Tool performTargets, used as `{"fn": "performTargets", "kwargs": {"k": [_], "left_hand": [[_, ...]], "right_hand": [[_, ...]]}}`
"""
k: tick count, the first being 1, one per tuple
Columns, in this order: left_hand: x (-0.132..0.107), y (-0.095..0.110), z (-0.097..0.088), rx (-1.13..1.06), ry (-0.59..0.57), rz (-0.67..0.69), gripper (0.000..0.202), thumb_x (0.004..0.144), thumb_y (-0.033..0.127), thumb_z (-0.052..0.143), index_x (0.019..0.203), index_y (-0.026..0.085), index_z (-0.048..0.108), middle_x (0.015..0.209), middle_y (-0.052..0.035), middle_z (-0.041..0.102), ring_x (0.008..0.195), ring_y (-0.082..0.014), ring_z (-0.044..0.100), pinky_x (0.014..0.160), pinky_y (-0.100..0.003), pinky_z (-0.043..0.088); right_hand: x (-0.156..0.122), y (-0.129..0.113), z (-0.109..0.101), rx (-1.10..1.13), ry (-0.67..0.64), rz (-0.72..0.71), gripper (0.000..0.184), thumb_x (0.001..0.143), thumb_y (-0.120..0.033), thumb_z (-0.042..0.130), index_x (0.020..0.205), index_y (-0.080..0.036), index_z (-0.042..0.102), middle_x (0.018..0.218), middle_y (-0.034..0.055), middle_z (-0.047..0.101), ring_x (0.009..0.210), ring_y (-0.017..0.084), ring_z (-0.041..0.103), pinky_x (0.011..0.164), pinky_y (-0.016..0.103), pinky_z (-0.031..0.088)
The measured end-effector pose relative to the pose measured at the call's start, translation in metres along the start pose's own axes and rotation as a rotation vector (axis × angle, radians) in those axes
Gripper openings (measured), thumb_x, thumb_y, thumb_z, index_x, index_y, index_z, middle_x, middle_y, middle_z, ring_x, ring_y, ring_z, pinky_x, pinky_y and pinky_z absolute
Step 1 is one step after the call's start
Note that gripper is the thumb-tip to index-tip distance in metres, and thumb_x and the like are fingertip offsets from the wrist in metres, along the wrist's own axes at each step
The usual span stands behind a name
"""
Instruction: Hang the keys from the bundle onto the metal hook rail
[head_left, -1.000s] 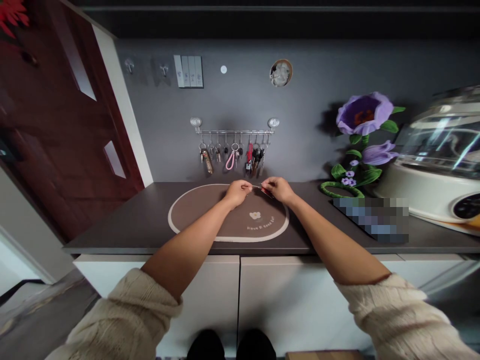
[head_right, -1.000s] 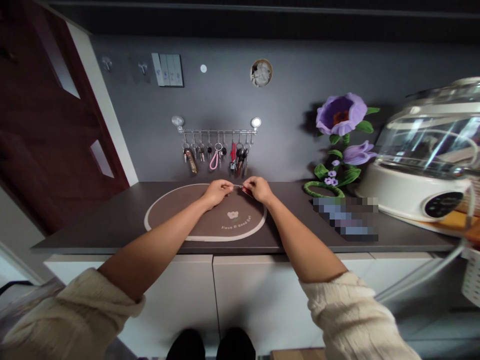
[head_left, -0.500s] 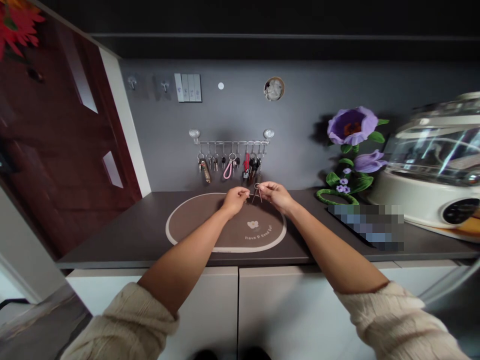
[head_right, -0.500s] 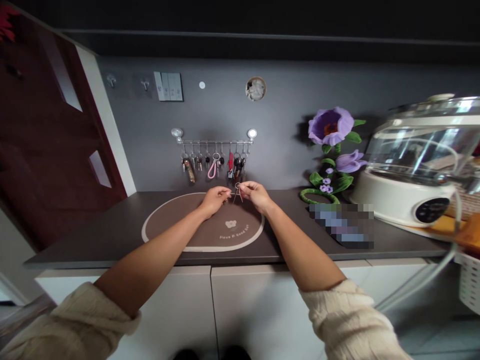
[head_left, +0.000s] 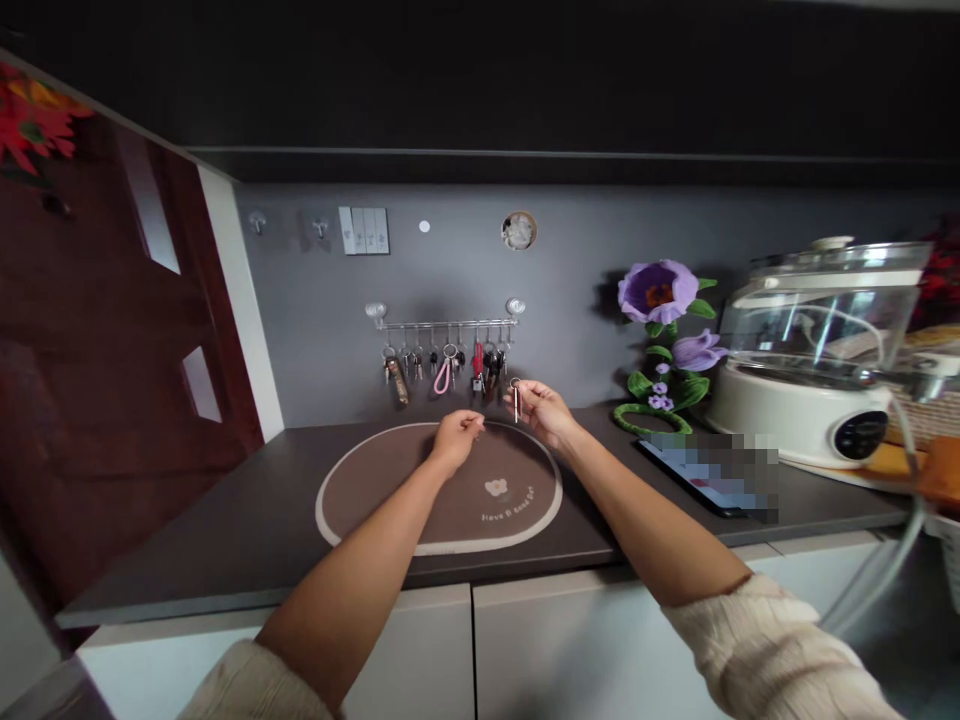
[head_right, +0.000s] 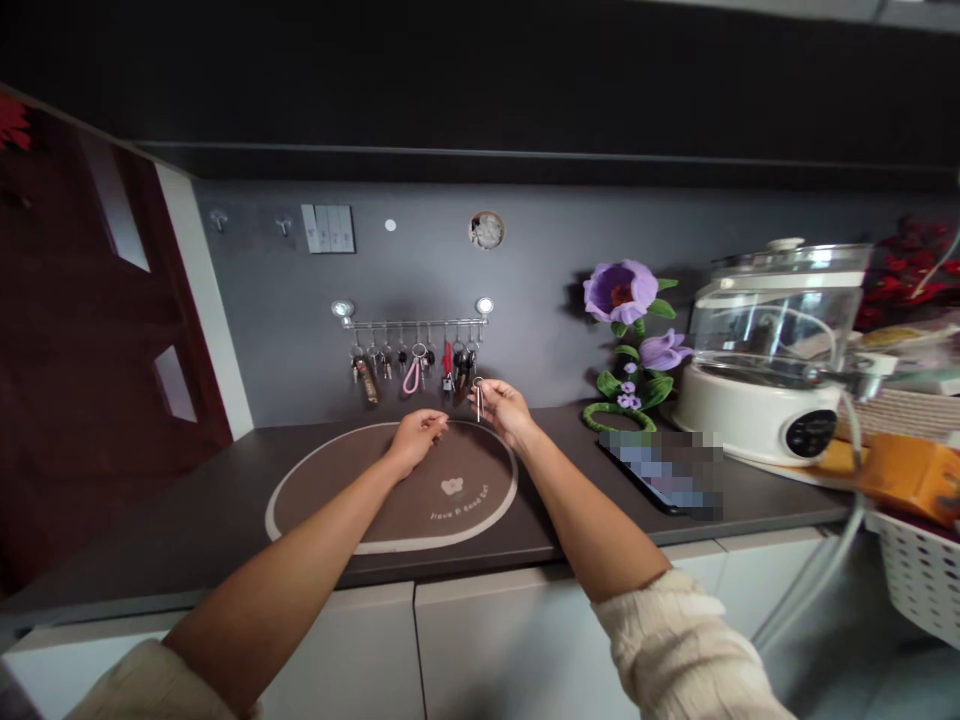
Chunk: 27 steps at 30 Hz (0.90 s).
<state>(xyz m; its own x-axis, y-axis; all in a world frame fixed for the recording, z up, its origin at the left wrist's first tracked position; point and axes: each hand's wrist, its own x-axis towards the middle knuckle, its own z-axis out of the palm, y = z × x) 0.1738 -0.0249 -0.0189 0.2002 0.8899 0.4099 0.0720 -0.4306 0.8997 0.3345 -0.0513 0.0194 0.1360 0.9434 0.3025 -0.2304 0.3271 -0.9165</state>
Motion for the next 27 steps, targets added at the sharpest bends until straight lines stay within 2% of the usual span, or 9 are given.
{"fn": "performTargets", "kwargs": {"k": [7,14,20,27], "left_hand": [[-0.002,0.002,0.001,-0.004,0.002,-0.024,0.013,0.067,0.024,0.052,0.070,0.014,0.059,0.065,-0.0029,0.059,0.053,-0.0086,0.048,0.050,-0.020,0.037],[-0.001,0.003,0.003,-0.035,0.005,-0.033,0.016,0.067,0.025,0.051,0.074,0.013,0.059,0.066,-0.0032,0.059,0.054,-0.0087,0.049,0.052,-0.021,0.037],[-0.002,0.006,0.002,-0.065,0.024,-0.056,0.017,0.067,0.026,0.052,0.075,0.013,0.058,0.067,-0.0042,0.059,0.055,-0.0088,0.049,0.052,-0.021,0.038],[-0.003,0.011,0.002,-0.103,0.040,-0.050,0.018,0.067,0.027,0.052,0.075,0.012,0.058,0.067,-0.0036,0.059,0.055,-0.0086,0.049,0.054,-0.022,0.038]], "right_hand": [[0.023,-0.024,0.005,0.004,0.108,-0.023,0.006,0.073,-0.023,0.050,0.077,-0.018,0.051,0.080,0.0026,0.061,0.062,0.008,0.056,0.059,0.020,0.047],[0.057,-0.039,0.011,-0.046,0.233,-0.087,0.004,0.073,-0.018,0.046,0.074,-0.016,0.050,0.078,0.0018,0.058,0.057,0.006,0.054,0.052,0.017,0.044],[0.075,-0.044,0.014,-0.074,0.290,-0.096,0.006,0.073,-0.016,0.046,0.071,-0.016,0.051,0.066,-0.0003,0.056,0.052,0.005,0.052,0.049,0.016,0.043],[0.089,-0.040,0.015,-0.084,0.327,-0.101,0.009,0.073,-0.013,0.046,0.066,-0.015,0.051,0.050,-0.0028,0.051,0.043,0.005,0.047,0.044,0.017,0.042]]}}
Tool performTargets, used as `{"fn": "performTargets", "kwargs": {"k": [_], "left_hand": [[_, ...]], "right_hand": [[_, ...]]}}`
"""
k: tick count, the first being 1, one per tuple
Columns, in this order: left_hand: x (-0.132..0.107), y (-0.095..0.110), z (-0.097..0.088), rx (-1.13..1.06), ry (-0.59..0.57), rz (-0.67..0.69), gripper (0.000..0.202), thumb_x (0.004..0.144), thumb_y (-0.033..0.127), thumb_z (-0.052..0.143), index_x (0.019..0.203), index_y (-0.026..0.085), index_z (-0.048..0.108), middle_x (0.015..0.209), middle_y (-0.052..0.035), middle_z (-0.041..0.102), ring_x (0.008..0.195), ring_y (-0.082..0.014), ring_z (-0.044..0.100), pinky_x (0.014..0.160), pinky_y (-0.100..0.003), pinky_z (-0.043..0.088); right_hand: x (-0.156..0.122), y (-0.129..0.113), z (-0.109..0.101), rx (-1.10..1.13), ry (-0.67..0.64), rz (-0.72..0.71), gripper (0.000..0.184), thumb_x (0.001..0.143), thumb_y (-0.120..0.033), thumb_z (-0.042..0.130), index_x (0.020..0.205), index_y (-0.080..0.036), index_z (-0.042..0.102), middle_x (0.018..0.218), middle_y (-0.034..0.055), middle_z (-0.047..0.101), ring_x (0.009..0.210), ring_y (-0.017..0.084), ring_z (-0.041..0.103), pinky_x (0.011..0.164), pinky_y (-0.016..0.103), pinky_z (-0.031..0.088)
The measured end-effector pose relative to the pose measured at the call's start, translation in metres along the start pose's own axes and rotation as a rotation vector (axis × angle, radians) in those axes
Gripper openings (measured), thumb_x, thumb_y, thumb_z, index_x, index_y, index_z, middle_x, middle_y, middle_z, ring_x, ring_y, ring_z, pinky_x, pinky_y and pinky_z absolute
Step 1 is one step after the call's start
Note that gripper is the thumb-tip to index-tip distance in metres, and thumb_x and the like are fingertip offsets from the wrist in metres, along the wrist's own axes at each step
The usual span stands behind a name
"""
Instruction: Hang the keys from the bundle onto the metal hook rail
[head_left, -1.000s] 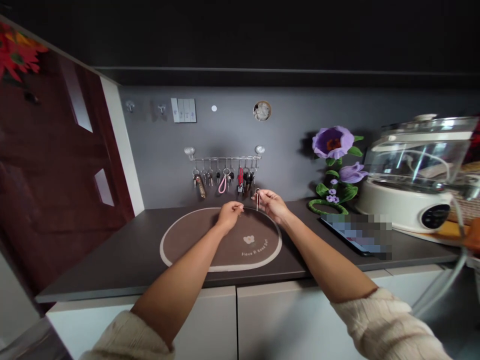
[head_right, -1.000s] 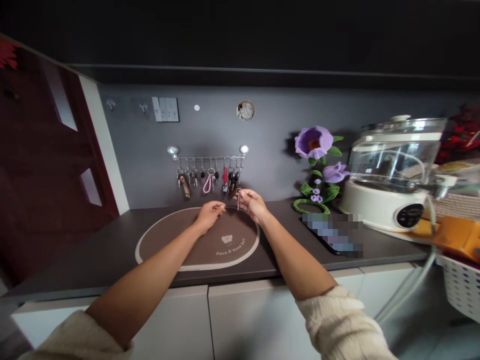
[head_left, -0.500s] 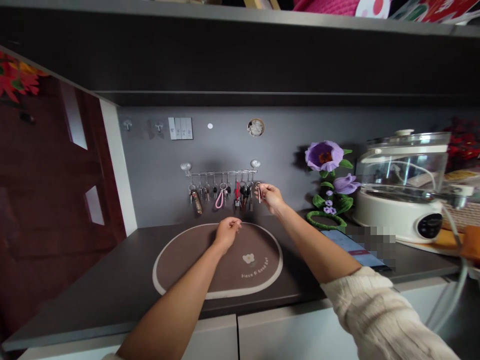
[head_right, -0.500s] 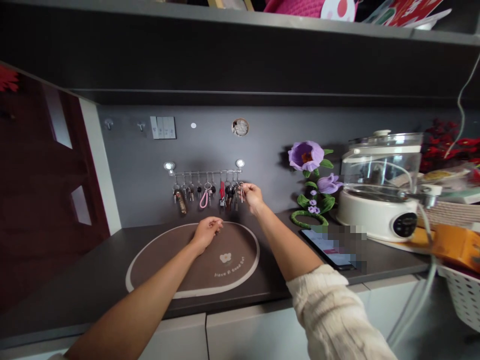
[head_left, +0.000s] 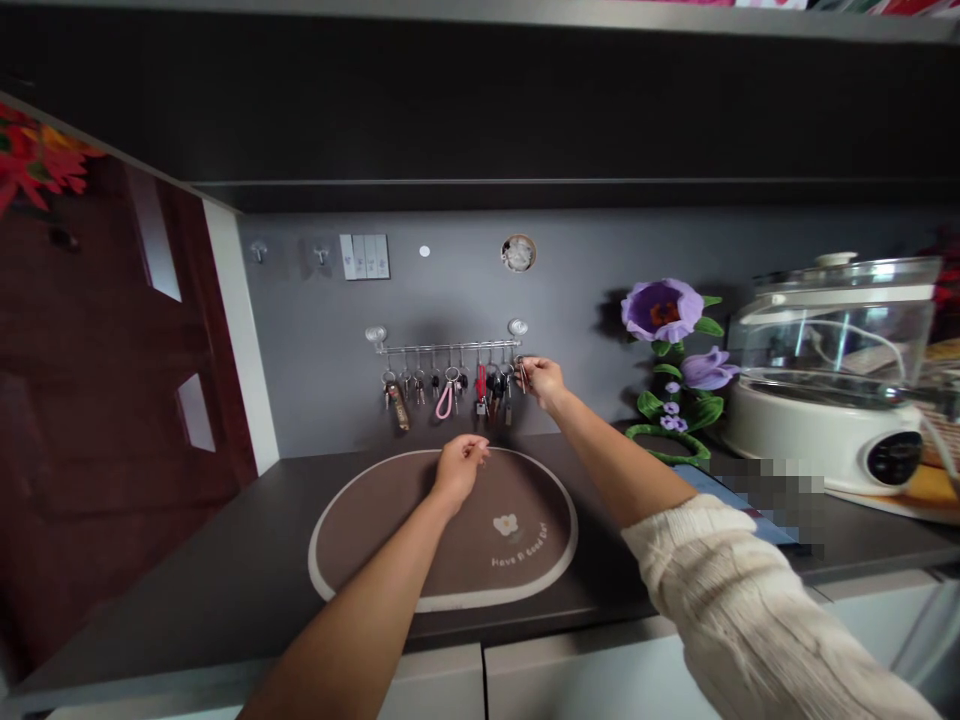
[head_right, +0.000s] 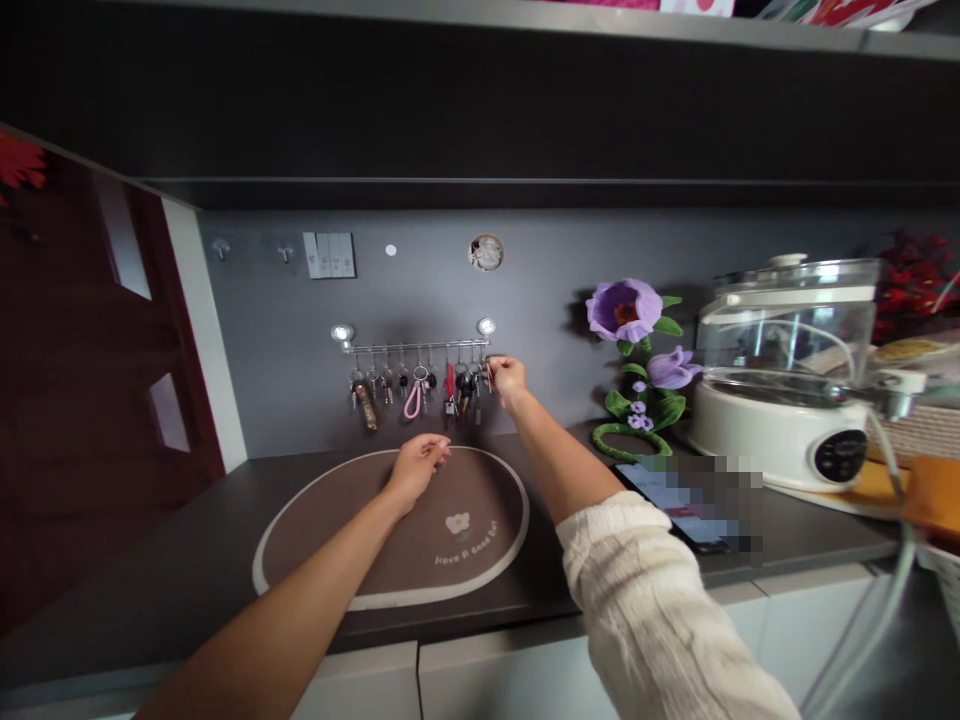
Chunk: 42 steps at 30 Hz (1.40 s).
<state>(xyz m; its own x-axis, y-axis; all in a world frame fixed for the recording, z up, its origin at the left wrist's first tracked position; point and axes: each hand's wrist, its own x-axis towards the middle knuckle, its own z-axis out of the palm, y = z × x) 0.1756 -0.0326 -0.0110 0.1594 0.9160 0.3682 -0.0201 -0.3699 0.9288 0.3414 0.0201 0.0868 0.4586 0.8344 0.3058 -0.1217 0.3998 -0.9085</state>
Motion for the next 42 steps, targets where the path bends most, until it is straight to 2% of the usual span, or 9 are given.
{"fn": "performTargets", "kwargs": {"k": [9,19,25,28,35,39,42], "left_hand": [[0.002,-0.003,0.000,-0.034,-0.004,0.015,0.018,0.066,0.028,0.053,0.073,0.012,0.058,0.066,-0.0035,0.059,0.054,-0.0090,0.049,0.054,-0.022,0.038],[0.001,0.000,-0.001,-0.051,0.005,0.002,0.015,0.067,0.024,0.052,0.073,0.012,0.058,0.064,-0.0029,0.058,0.053,-0.0085,0.048,0.054,-0.022,0.037],[0.001,0.002,-0.001,-0.063,0.020,-0.012,0.013,0.066,0.022,0.053,0.072,0.012,0.059,0.063,-0.0024,0.058,0.052,-0.0080,0.048,0.054,-0.022,0.037],[0.003,0.001,-0.003,-0.079,0.033,-0.016,0.012,0.066,0.021,0.053,0.072,0.013,0.059,0.063,-0.0020,0.058,0.052,-0.0078,0.047,0.054,-0.021,0.037],[0.001,0.008,-0.010,-0.094,0.122,-0.045,0.010,0.067,0.019,0.052,0.072,0.013,0.058,0.063,-0.0015,0.057,0.052,-0.0071,0.047,0.053,-0.021,0.036],[-0.008,0.018,-0.019,-0.117,0.152,-0.060,0.017,0.066,0.019,0.053,0.081,0.012,0.057,0.063,-0.0009,0.056,0.053,-0.0069,0.047,0.051,-0.019,0.035],[-0.021,0.030,-0.032,-0.100,0.126,0.009,0.036,0.063,0.022,0.058,0.097,0.013,0.053,0.058,0.0032,0.050,0.049,-0.0057,0.043,0.048,-0.018,0.033]], "right_hand": [[0.002,0.003,0.004,-0.019,0.002,-0.004,0.014,0.072,-0.015,0.048,0.058,-0.014,0.048,0.044,-0.0040,0.045,0.039,0.004,0.041,0.043,0.018,0.041],[0.000,0.012,0.002,-0.085,0.030,0.013,0.009,0.069,-0.014,0.047,0.062,-0.015,0.052,0.049,-0.0032,0.048,0.043,0.005,0.043,0.045,0.018,0.038],[0.004,0.021,-0.002,-0.120,0.008,-0.078,0.010,0.065,-0.018,0.048,0.058,-0.013,0.053,0.046,-0.0045,0.046,0.041,0.004,0.036,0.044,0.018,0.032],[0.001,0.025,-0.003,-0.134,0.012,-0.108,0.009,0.063,-0.019,0.048,0.059,-0.013,0.055,0.050,-0.0036,0.050,0.044,0.005,0.039,0.049,0.019,0.034],[-0.037,0.027,-0.009,-0.224,0.222,0.007,0.011,0.060,-0.014,0.051,0.069,-0.015,0.056,0.065,0.0002,0.057,0.059,0.008,0.047,0.059,0.020,0.038],[-0.074,0.023,-0.010,-0.162,0.112,0.064,0.018,0.061,-0.018,0.052,0.079,-0.016,0.055,0.068,0.0003,0.055,0.057,0.008,0.046,0.056,0.021,0.039],[-0.107,0.016,-0.008,-0.076,-0.023,0.029,0.032,0.062,-0.021,0.055,0.093,-0.019,0.052,0.069,-0.0016,0.053,0.058,0.008,0.048,0.057,0.021,0.041]]}}
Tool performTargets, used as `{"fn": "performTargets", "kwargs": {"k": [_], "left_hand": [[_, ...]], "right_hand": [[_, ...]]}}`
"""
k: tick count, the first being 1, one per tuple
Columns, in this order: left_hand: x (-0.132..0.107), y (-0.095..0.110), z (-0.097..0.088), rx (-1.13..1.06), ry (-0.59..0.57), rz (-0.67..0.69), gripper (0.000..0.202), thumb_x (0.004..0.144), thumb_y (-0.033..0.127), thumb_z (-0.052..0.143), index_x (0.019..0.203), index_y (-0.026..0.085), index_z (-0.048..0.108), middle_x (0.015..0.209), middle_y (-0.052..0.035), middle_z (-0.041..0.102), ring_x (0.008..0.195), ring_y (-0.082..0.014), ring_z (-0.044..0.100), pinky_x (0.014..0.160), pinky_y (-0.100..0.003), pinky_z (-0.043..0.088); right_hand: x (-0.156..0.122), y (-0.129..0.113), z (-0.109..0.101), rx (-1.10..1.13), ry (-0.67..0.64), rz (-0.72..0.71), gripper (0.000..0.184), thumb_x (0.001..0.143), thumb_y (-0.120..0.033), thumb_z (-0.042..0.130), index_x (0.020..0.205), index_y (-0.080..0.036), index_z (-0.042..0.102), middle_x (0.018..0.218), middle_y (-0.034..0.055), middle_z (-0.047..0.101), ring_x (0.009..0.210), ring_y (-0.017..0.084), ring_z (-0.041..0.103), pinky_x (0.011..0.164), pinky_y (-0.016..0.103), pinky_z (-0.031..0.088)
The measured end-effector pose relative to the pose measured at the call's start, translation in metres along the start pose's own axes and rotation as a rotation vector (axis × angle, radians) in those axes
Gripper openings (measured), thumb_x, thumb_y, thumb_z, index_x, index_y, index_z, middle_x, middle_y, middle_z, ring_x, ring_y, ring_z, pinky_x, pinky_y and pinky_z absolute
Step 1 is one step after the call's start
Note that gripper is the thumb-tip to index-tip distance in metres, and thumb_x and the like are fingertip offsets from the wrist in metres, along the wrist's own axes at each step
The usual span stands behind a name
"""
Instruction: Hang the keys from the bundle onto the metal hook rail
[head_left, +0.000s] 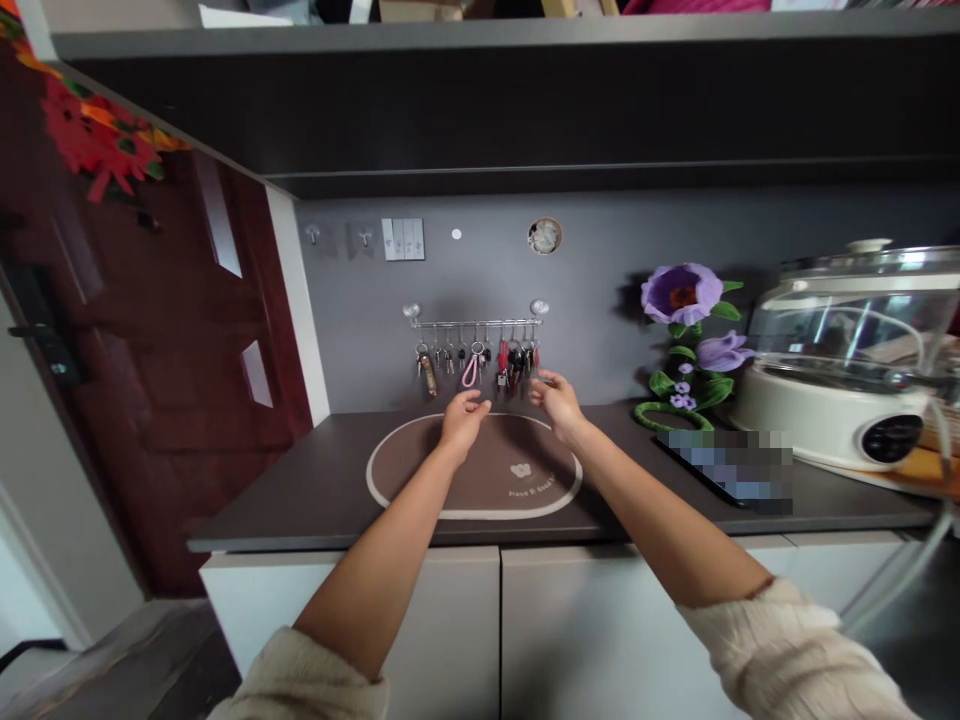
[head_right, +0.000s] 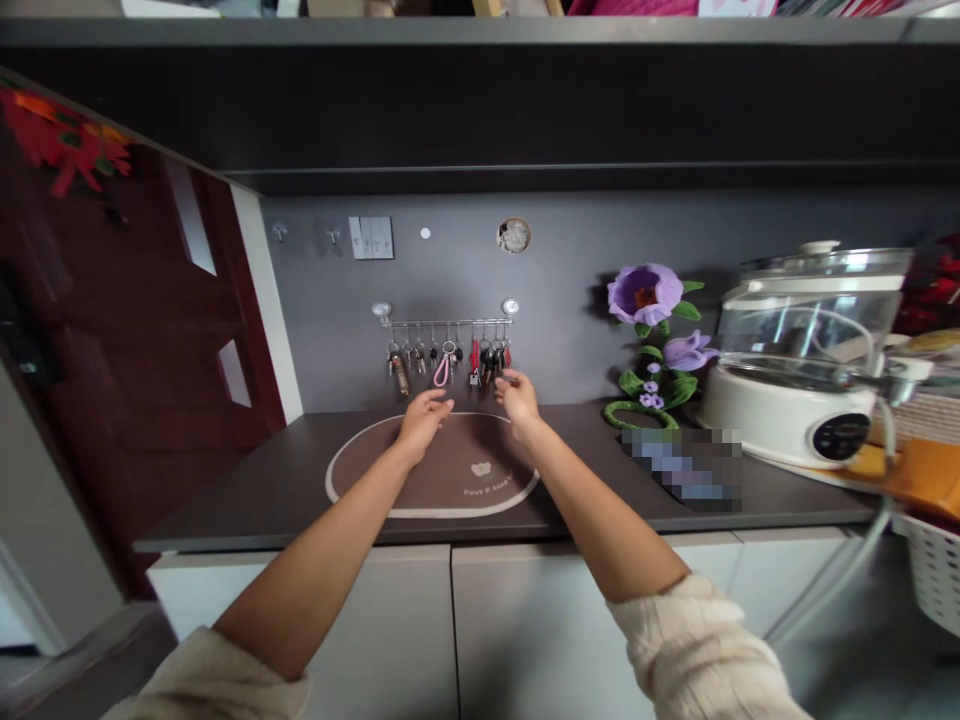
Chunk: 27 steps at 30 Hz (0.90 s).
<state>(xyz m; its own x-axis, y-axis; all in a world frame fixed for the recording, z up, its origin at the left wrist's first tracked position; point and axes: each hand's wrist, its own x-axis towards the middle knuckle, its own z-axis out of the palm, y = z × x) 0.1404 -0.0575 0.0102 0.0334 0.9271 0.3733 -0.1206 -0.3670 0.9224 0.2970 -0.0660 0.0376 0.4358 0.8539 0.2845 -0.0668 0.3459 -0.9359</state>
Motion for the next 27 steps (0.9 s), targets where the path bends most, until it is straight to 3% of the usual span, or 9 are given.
{"fn": "performTargets", "kwargs": {"k": [5,9,14,18,22,25,27], "left_hand": [[-0.028,0.037,-0.032,0.021,-0.125,0.238,0.080,0.059,0.016,0.062,0.128,0.022,0.024,0.058,0.0068,0.048,0.053,-0.0051,0.044,0.059,-0.018,0.037],[-0.054,0.062,-0.056,0.047,-0.164,0.264,0.096,0.057,0.013,0.062,0.133,0.025,0.005,0.062,0.0060,0.051,0.057,-0.0063,0.047,0.066,-0.020,0.038],[-0.087,0.063,-0.078,0.126,-0.259,0.321,0.095,0.057,0.013,0.061,0.133,0.022,0.004,0.064,0.0046,0.053,0.063,-0.0078,0.049,0.074,-0.023,0.037],[-0.098,0.059,-0.084,0.153,-0.263,0.252,0.098,0.057,0.014,0.063,0.133,0.021,0.001,0.062,0.0052,0.053,0.063,-0.0086,0.049,0.077,-0.025,0.037],[-0.072,0.052,-0.086,0.166,-0.217,0.261,0.095,0.057,0.017,0.064,0.133,0.023,0.007,0.068,0.0034,0.054,0.068,-0.0098,0.051,0.079,-0.027,0.036],[-0.026,0.041,-0.092,0.172,-0.011,0.249,0.085,0.054,0.022,0.068,0.128,0.023,0.026,0.087,-0.0032,0.056,0.084,-0.0140,0.051,0.081,-0.028,0.035],[0.010,0.032,-0.096,0.174,0.138,0.213,0.080,0.048,0.023,0.072,0.120,0.020,0.038,0.102,-0.0078,0.053,0.096,-0.0177,0.048,0.085,-0.029,0.033]], "right_hand": [[-0.056,-0.020,0.005,-0.025,-0.204,-0.247,0.060,0.065,-0.026,0.056,0.121,-0.028,0.035,0.064,-0.0057,0.048,0.056,0.007,0.044,0.062,0.022,0.041],[-0.091,-0.030,0.005,-0.084,-0.259,-0.326,0.077,0.065,-0.023,0.059,0.130,-0.029,0.019,0.072,-0.0034,0.052,0.058,0.008,0.042,0.064,0.024,0.042],[-0.120,-0.021,-0.006,-0.158,-0.405,-0.392,0.087,0.064,-0.023,0.060,0.133,-0.025,0.006,0.070,-0.0040,0.050,0.062,0.008,0.044,0.064,0.023,0.042],[-0.126,-0.012,-0.013,-0.235,-0.485,-0.439,0.086,0.066,-0.026,0.058,0.133,-0.024,0.005,0.069,-0.0048,0.048,0.062,0.008,0.045,0.065,0.023,0.043],[-0.104,-0.015,-0.013,-0.265,-0.456,-0.445,0.082,0.065,-0.029,0.061,0.132,-0.024,0.014,0.074,-0.0025,0.052,0.069,0.010,0.049,0.070,0.027,0.044],[-0.063,-0.018,-0.014,-0.257,-0.346,-0.403,0.076,0.060,-0.033,0.064,0.127,-0.025,0.028,0.086,0.0014,0.055,0.081,0.014,0.051,0.079,0.033,0.041],[-0.026,-0.018,-0.015,-0.269,-0.188,-0.352,0.075,0.055,-0.036,0.067,0.122,-0.024,0.035,0.099,0.0052,0.054,0.091,0.017,0.050,0.083,0.036,0.039]]}}
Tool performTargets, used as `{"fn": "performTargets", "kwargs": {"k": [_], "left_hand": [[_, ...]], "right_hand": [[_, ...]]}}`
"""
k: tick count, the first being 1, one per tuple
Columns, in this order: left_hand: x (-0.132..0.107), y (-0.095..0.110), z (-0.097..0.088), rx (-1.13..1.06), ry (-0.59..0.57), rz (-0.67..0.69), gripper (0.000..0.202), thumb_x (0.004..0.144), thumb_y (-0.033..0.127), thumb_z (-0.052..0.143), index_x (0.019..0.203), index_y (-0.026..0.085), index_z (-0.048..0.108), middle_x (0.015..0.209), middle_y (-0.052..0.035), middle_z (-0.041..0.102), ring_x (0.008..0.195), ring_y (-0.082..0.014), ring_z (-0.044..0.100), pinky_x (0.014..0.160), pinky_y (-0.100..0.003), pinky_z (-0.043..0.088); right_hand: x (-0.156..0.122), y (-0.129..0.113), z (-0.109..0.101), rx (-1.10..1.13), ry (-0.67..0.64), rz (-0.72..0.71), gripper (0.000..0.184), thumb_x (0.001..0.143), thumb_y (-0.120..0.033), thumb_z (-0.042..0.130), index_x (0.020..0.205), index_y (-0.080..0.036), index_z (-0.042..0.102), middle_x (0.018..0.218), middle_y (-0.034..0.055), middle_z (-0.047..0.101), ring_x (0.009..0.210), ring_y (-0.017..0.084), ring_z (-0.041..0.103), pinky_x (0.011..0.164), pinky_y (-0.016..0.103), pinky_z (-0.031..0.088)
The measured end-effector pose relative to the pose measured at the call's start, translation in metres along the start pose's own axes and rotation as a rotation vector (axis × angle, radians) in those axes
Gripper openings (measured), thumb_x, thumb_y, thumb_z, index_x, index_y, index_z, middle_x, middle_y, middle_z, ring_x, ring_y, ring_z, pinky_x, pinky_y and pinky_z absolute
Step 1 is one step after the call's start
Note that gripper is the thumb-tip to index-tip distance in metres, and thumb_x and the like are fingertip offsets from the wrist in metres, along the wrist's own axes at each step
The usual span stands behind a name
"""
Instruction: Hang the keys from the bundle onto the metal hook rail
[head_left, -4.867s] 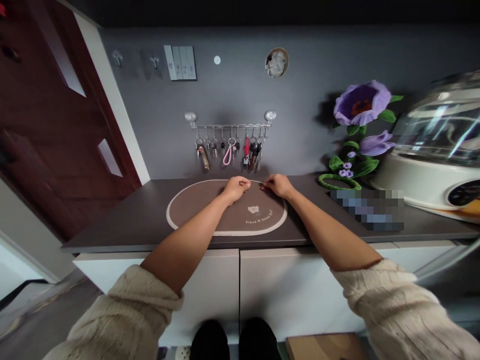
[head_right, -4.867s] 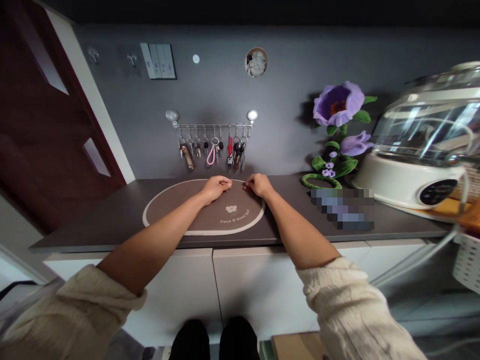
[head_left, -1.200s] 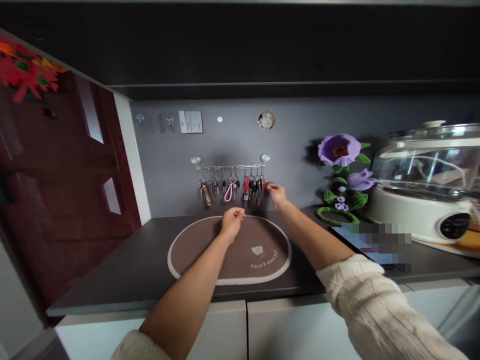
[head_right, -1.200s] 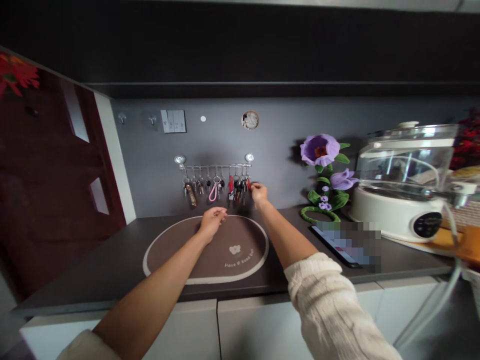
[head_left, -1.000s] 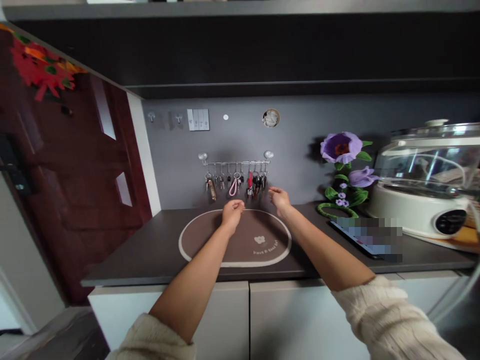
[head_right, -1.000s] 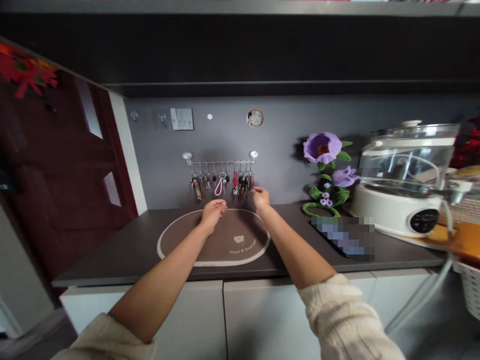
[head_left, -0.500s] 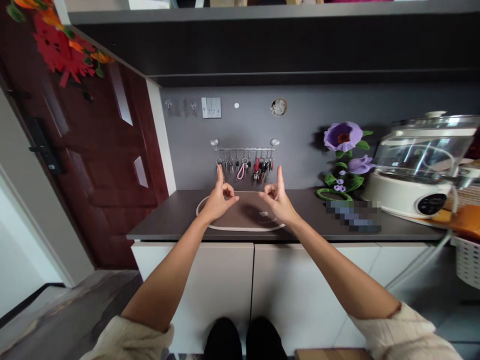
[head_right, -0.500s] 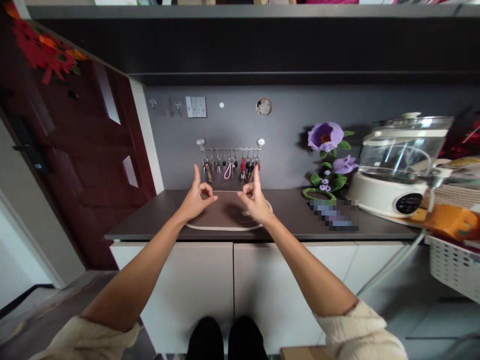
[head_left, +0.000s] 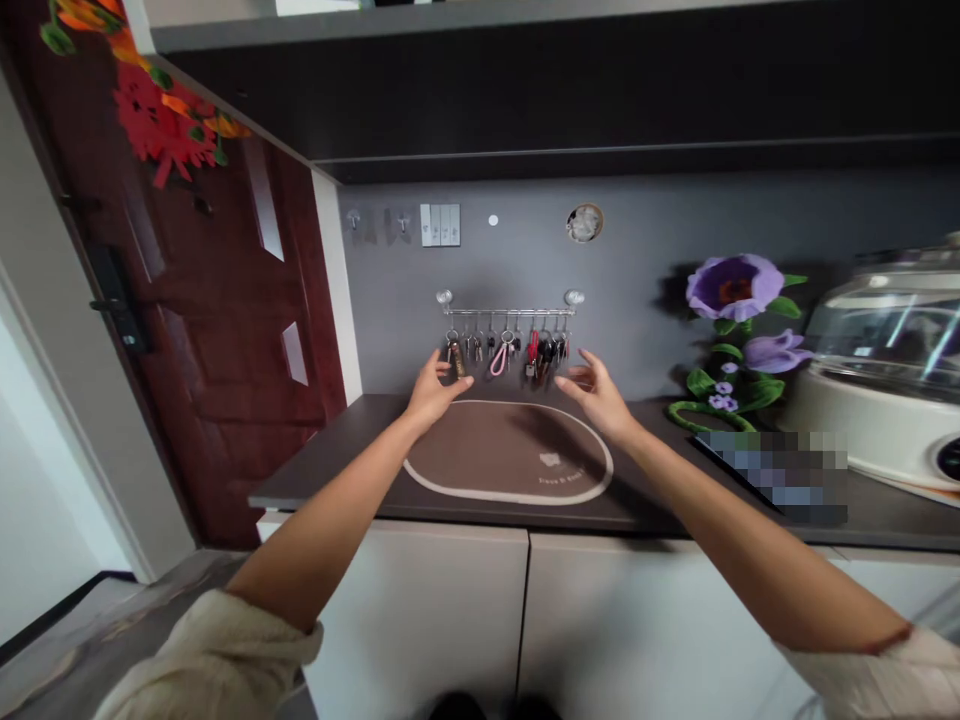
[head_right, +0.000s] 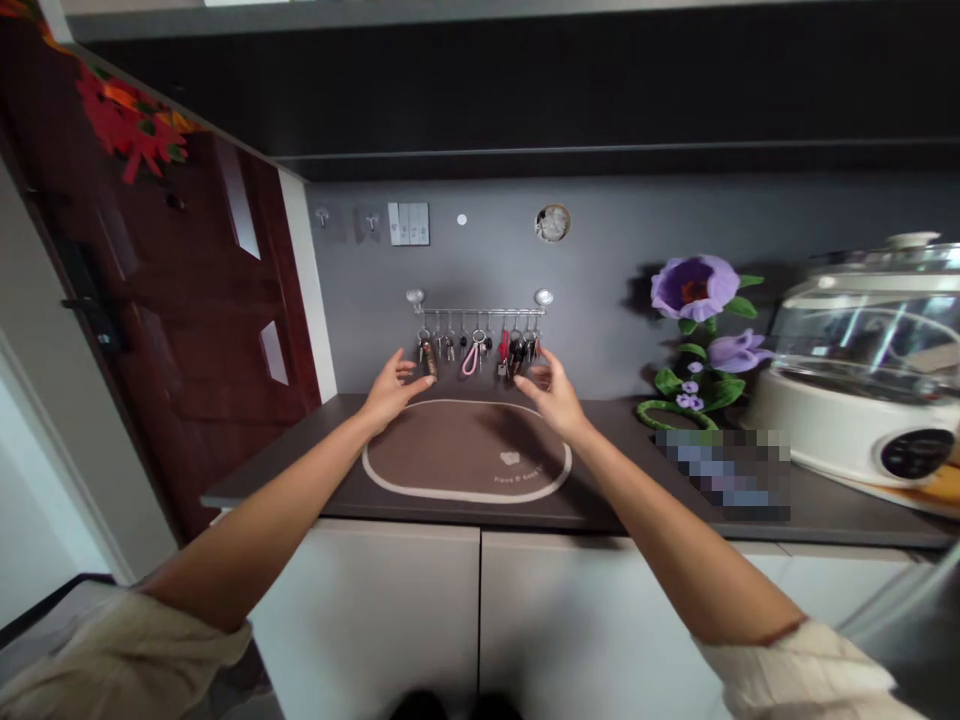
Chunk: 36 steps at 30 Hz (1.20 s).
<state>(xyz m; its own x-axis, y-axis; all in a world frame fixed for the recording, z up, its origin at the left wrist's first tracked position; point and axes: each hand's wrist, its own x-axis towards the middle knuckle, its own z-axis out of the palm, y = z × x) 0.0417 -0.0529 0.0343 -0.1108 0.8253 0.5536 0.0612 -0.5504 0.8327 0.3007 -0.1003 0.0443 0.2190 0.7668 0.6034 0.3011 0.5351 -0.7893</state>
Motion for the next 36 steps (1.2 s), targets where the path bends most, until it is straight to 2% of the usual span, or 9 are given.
{"fn": "performTargets", "kwargs": {"k": [2,5,8,10,15,21,25,29,36], "left_hand": [[0.032,-0.014,0.005,0.008,0.090,-0.017,0.077,0.042,0.022,0.075,0.112,0.018,0.044,0.111,-0.0102,0.048,0.105,-0.0204,0.043,0.088,-0.030,0.030],[0.071,-0.029,0.019,-0.080,0.184,-0.150,0.069,0.038,0.022,0.077,0.101,0.017,0.048,0.107,-0.0112,0.051,0.104,-0.0208,0.045,0.086,-0.030,0.033],[0.093,-0.040,0.039,-0.229,0.083,-0.271,0.051,0.042,0.029,0.075,0.085,0.014,0.052,0.086,-0.0087,0.059,0.082,-0.0179,0.055,0.074,-0.029,0.040],[0.100,-0.045,0.055,-0.309,0.006,-0.286,0.044,0.046,0.033,0.073,0.078,0.014,0.052,0.075,-0.0056,0.060,0.067,-0.0143,0.056,0.064,-0.027,0.043],[0.100,-0.050,0.090,-0.405,0.075,-0.314,0.063,0.047,0.027,0.074,0.098,0.021,0.038,0.069,0.0030,0.056,0.051,-0.0070,0.053,0.053,-0.022,0.043],[0.096,-0.042,0.117,-0.666,0.099,-0.284,0.064,0.055,0.020,0.071,0.099,0.029,0.024,0.079,0.0052,0.055,0.058,-0.0081,0.058,0.057,-0.027,0.050],[0.098,-0.033,0.121,-0.696,0.167,-0.375,0.053,0.062,0.010,0.065,0.092,0.027,0.024,0.077,0.0053,0.053,0.054,-0.0088,0.059,0.052,-0.026,0.050],[0.105,-0.019,0.111,-0.737,0.256,-0.461,0.046,0.066,0.002,0.057,0.088,0.025,0.025,0.075,0.0048,0.051,0.050,-0.0074,0.056,0.050,-0.026,0.050],[0.135,0.026,0.102,-0.761,0.248,-0.484,0.023,0.070,0.007,0.054,0.083,0.017,0.038,0.073,-0.0014,0.052,0.058,-0.0105,0.058,0.049,-0.025,0.052]], "right_hand": [[0.035,0.015,-0.005,-0.041,0.115,0.085,0.080,0.050,-0.038,0.070,0.120,-0.020,0.036,0.110,0.0095,0.049,0.100,0.020,0.046,0.086,0.036,0.037],[0.078,0.037,-0.006,-0.031,0.207,0.177,0.087,0.044,-0.038,0.073,0.119,-0.017,0.033,0.115,0.0117,0.046,0.102,0.021,0.046,0.088,0.035,0.036],[0.104,0.056,0.007,0.009,0.241,0.232,0.086,0.042,-0.039,0.073,0.115,-0.016,0.034,0.111,0.0106,0.049,0.097,0.019,0.049,0.088,0.033,0.037],[0.111,0.065,0.023,0.030,0.257,0.245,0.085,0.042,-0.041,0.073,0.113,-0.016,0.034,0.108,0.0094,0.050,0.095,0.018,0.050,0.087,0.032,0.037],[0.112,0.075,0.067,0.120,0.322,0.117,0.085,0.046,-0.042,0.070,0.115,-0.020,0.025,0.114,0.0083,0.046,0.099,0.016,0.048,0.089,0.029,0.036],[0.115,0.075,0.095,0.092,0.523,0.090,0.089,0.049,-0.040,0.068,0.118,-0.018,0.017,0.119,0.0112,0.041,0.105,0.017,0.044,0.092,0.030,0.033],[0.115,0.073,0.088,0.127,0.517,0.091,0.074,0.054,-0.033,0.065,0.112,-0.020,0.021,0.111,0.0087,0.047,0.094,0.015,0.050,0.086,0.029,0.039],[0.114,0.054,0.069,0.186,0.504,0.160,0.060,0.054,-0.025,0.063,0.101,-0.021,0.026,0.099,0.0043,0.051,0.080,0.013,0.055,0.070,0.024,0.046],[0.139,0.018,0.061,0.334,0.522,0.344,0.062,0.054,-0.011,0.057,0.102,-0.026,0.020,0.087,-0.0013,0.050,0.058,0.007,0.051,0.046,0.018,0.045]]}}
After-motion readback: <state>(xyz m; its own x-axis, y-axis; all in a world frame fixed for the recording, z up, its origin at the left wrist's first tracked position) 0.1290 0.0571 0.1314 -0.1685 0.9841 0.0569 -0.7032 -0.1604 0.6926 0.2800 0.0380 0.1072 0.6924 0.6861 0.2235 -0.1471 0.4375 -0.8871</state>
